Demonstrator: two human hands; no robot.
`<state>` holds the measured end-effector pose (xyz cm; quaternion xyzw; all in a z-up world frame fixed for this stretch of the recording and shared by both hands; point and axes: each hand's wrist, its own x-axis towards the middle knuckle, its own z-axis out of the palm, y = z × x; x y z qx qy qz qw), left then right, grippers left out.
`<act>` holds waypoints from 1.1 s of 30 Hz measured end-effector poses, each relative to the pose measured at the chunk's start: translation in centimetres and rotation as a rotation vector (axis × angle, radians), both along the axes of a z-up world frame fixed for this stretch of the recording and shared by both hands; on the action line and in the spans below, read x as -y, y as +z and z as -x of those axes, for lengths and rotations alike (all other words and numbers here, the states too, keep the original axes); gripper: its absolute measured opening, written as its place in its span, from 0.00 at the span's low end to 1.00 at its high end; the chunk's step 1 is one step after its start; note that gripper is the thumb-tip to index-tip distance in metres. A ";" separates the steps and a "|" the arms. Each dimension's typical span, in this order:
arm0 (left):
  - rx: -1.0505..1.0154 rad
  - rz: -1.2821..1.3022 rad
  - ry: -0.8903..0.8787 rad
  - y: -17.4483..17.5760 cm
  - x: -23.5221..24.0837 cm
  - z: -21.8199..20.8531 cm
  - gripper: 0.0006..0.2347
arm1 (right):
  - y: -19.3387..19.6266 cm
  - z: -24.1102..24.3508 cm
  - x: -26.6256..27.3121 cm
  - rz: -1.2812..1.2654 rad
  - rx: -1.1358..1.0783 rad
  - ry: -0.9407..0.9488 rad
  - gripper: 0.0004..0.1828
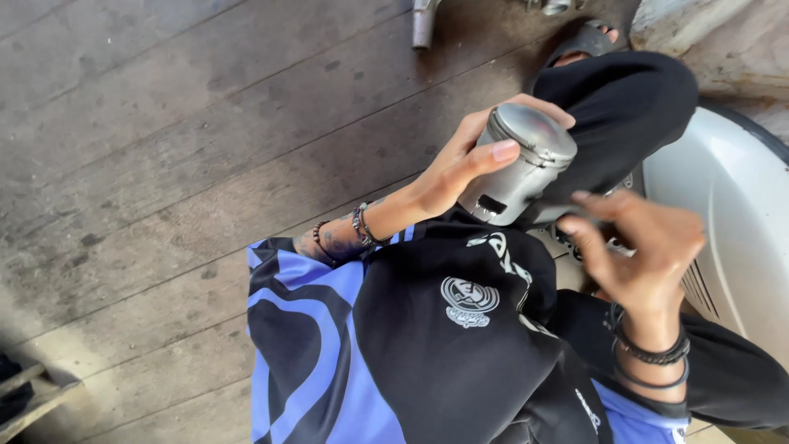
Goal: Cleaning carbon deposits from a motorcycle piston and inspecting the cylinder jug using a small tool.
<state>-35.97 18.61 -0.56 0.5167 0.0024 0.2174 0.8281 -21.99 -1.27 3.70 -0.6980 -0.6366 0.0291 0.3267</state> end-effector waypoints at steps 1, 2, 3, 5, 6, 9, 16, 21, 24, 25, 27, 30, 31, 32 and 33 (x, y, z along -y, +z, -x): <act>-0.001 0.000 0.007 0.1 0.2 0.5 0.23 | -0.4 0.2 0.1 0.000 -0.001 0.007 0.17; 0.019 0.022 0.017 0.2 0.4 1.0 0.24 | -0.7 0.4 0.2 -0.022 -0.047 -0.102 0.18; 0.048 0.039 0.028 0.5 0.5 1.1 0.25 | -0.9 0.3 0.1 -0.051 -0.087 -0.211 0.19; 0.091 0.066 0.040 0.5 0.4 1.0 0.25 | -1.3 1.8 -0.1 -0.063 -0.081 -0.189 0.20; 0.128 0.098 0.045 0.4 0.3 0.8 0.26 | -1.6 2.4 -0.2 -0.070 -0.081 -0.175 0.22; 0.130 -0.038 0.160 0.2 -0.6 0.3 0.26 | -2.3 2.7 0.3 -0.022 -0.073 -0.165 0.16; 0.161 -0.093 0.128 0.9 -0.6 0.3 0.27 | -2.8 2.7 -0.4 -0.157 -0.133 -0.298 0.22; 0.116 -0.113 0.161 0.7 -1.2 0.4 0.27 | -4.8 3.6 -0.6 -0.111 -0.180 -0.239 0.16; 0.131 0.044 0.043 0.7 -0.5 0.1 0.29 | -4.0 3.4 -0.4 -0.171 -0.116 -0.305 0.22; 0.136 0.041 0.045 0.9 -0.5 0.0 0.29 | -4.0 3.5 -0.4 -0.175 -0.112 -0.303 0.22; 0.177 0.102 -0.011 1.2 -0.6 -0.1 0.30 | -3.8 3.9 -0.5 -0.192 -0.117 -0.299 0.23; 0.153 0.047 0.034 0.7 -0.7 -0.1 0.29 | -4.9 4.4 0.3 -0.111 -0.164 -0.305 0.19; 0.151 0.050 0.032 0.6 -0.6 -0.1 0.29 | -4.7 4.4 0.2 -0.108 -0.165 -0.307 0.19; 0.159 0.091 0.012 0.4 -0.4 -0.2 0.29 | -4.6 4.4 0.0 -0.151 -0.133 -0.307 0.20; 0.166 0.131 -0.008 0.4 -0.2 -0.2 0.30 | -4.5 4.4 0.0 -0.194 -0.102 -0.308 0.21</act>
